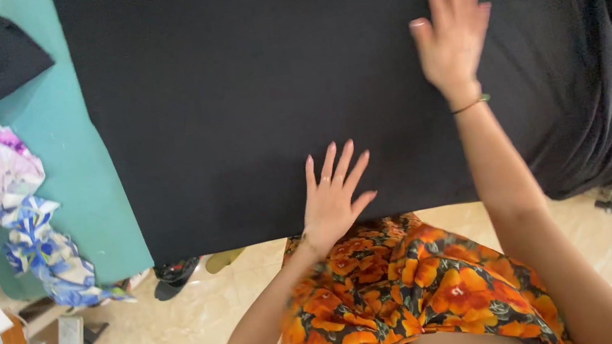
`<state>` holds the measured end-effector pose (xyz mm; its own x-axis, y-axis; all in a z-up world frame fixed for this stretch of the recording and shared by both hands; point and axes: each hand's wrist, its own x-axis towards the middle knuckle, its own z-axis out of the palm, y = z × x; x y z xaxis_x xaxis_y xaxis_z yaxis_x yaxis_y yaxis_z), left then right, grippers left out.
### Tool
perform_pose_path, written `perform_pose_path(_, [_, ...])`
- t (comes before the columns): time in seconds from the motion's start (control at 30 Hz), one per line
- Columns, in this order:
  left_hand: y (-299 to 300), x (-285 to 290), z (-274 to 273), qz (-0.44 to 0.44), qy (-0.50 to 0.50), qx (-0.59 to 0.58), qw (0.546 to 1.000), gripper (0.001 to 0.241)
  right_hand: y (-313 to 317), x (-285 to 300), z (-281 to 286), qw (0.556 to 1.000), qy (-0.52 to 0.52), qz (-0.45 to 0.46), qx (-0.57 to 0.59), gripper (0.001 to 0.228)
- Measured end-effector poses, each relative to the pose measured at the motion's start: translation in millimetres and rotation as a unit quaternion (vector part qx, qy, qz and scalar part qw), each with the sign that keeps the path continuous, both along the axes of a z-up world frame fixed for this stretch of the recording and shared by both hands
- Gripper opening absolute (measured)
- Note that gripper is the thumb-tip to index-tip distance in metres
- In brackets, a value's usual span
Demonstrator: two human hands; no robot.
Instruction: Ironing a large piece of black fabric on an ironing board.
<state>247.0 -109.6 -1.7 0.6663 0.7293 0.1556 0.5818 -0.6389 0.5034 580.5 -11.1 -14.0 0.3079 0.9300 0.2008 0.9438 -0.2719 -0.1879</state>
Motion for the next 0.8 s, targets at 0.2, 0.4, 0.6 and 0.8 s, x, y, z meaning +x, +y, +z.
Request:
perform_pose_path(0.2, [-37, -29, 14, -0.056, 0.052, -0.022, 0.997, 0.074, -40, 173, -30, 0.993, 0.008, -0.115, -0.005, 0.058])
perform_pose_path(0.4, [-24, 78, 6, 0.023, 0.054, 0.033, 0.998, 0.073, -22, 126, 7, 0.999, -0.034, -0.008, 0.009, 0.062])
perform_pose_path(0.6, [-22, 157, -5, 0.018, 0.035, 0.062, 0.997, 0.073, 24, 132, 6, 0.976, 0.019, 0.216, -0.022, 0.057])
perform_pose_path(0.8, [-46, 123, -7, 0.015, 0.050, 0.066, 0.996, 0.071, -21, 263, 40, 0.993, -0.017, 0.112, -0.012, 0.064])
